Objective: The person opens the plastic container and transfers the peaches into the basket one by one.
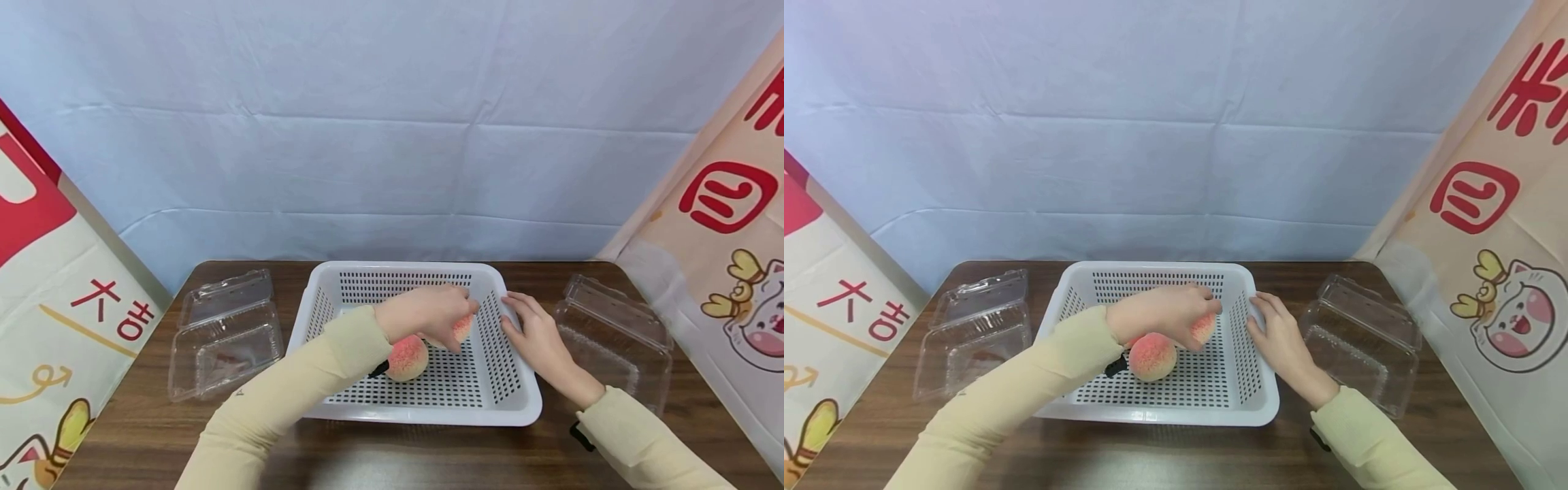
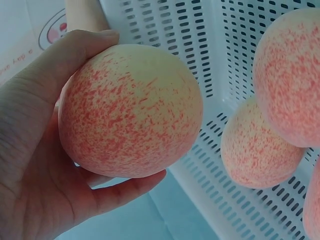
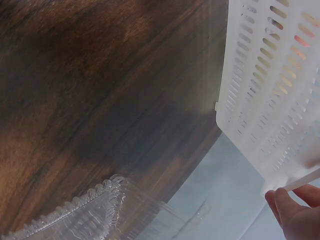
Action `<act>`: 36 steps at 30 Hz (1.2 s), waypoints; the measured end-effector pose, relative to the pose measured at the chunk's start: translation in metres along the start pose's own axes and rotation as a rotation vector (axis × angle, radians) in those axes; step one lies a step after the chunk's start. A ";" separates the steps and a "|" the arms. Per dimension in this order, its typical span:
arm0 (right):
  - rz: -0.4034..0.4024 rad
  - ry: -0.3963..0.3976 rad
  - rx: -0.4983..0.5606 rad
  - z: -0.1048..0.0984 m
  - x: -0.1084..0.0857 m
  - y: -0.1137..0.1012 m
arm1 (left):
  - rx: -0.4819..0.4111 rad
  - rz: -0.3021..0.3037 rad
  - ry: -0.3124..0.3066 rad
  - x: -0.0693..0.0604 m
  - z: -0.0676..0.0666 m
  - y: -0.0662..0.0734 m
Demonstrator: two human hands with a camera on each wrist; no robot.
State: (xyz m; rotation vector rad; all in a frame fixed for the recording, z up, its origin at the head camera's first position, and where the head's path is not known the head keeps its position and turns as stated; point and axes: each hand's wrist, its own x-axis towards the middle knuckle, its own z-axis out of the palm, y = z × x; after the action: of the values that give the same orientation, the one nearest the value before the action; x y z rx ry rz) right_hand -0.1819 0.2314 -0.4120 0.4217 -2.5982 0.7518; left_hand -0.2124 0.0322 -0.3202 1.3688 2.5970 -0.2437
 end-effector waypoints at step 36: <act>0.016 -0.028 0.007 -0.001 0.000 0.000 | 0.057 0.070 -0.143 0.036 0.032 0.017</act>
State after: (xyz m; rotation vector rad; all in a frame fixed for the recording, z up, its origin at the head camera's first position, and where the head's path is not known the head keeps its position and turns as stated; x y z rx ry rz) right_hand -0.1814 0.2324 -0.4110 0.4169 -2.6286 0.7656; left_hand -0.2157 0.0631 -0.3606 1.4024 2.4388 -0.3923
